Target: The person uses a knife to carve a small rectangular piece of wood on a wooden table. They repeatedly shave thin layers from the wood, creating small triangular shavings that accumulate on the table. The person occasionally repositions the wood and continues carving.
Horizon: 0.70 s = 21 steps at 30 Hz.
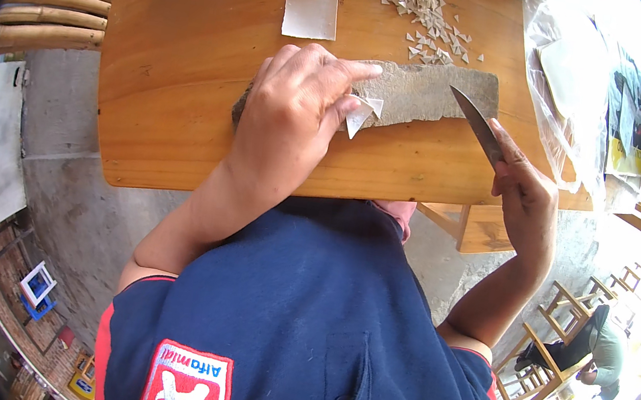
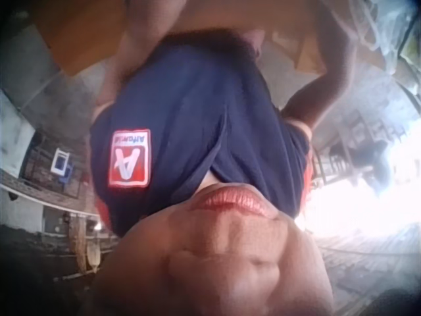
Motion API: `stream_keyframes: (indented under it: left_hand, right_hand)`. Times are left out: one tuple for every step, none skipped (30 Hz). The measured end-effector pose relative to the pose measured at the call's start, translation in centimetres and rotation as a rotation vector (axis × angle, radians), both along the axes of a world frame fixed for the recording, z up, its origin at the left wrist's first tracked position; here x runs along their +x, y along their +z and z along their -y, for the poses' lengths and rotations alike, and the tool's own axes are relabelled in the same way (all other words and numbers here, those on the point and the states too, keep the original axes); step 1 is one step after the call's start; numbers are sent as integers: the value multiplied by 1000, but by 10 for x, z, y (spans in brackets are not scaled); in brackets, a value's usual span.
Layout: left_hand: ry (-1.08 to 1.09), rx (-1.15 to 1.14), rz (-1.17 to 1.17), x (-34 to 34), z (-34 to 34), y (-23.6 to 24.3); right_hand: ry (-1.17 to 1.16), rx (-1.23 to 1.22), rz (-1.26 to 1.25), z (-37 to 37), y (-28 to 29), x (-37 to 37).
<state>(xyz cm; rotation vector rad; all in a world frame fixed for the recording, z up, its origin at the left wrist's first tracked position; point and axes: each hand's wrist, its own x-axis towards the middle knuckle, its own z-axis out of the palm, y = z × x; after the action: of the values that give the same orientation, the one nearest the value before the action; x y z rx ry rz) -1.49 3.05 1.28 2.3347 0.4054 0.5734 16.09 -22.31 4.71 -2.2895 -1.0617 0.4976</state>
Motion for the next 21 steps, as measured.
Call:
stream_keyframes:
  left_hand:
    - [8, -94, -14, 0, -2, 1]
    - [17, -188, -29, 1, -3, 2]
    - [20, -210, -42, 3, -5, 5]
    - [23, -232, -55, 5, -6, 9]
    - [26, -253, -68, 7, -7, 11]
    - [27, -124, -9, 8, -8, 10]
    - [27, 7, 49, 10, -8, 9]
    - [26, 137, 108, 12, -7, 9]
    - [-84, 3, 176, 12, -3, 18]
    - [-195, -132, 241, 9, 2, 36]
    - [-305, -263, 297, 6, 7, 49]
    - [-422, -346, 365, 4, 13, 64]
    - [-544, -460, 427, 0, 19, 79]
    - [-624, -532, 464, -1, 24, 86]
    - [-702, -593, 517, -7, 34, 87]
    - [-761, -648, 552, -10, 39, 93]
    - [-801, -690, 576, -11, 44, 98]
    - [-821, -717, 596, -14, 47, 99]
    - [-837, -735, 613, -15, 50, 101]
    - [-846, -748, 627, -17, 51, 101]
    - [-857, -764, 638, -18, 52, 102]
  right_hand:
    - [7, 22, -15, -1, 0, -2]
    - [13, 43, -29, -1, -1, -4]
    - [22, 65, -32, -3, -2, -6]
    - [31, 86, -35, -4, -4, -9]
    - [41, 108, -25, -6, -6, -11]
    - [53, 129, -16, -9, -7, -14]
    - [45, 112, -33, -10, -7, -16]
    - [37, 96, -51, -12, -5, -18]
    - [27, 77, -67, -14, -5, -20]
    - [33, 115, -52, -15, -6, -22]
    - [38, 152, -35, -16, -7, -24]
    - [42, 185, -18, -18, -7, -27]
    - [8, 135, -38, -22, -4, -32]
    - [35, 109, -23, -22, -5, -34]
    - [68, 93, 3, -22, -15, -37]
    - [93, 68, 23, -22, -16, -39]
    - [91, 36, 63, -25, -10, -45]
    - [88, 3, 106, -29, -4, -52]
    - [88, -3, 138, -30, -2, -56]
    - [89, -8, 170, -32, 0, -59]
    - [83, -18, 204, -32, 3, -62]
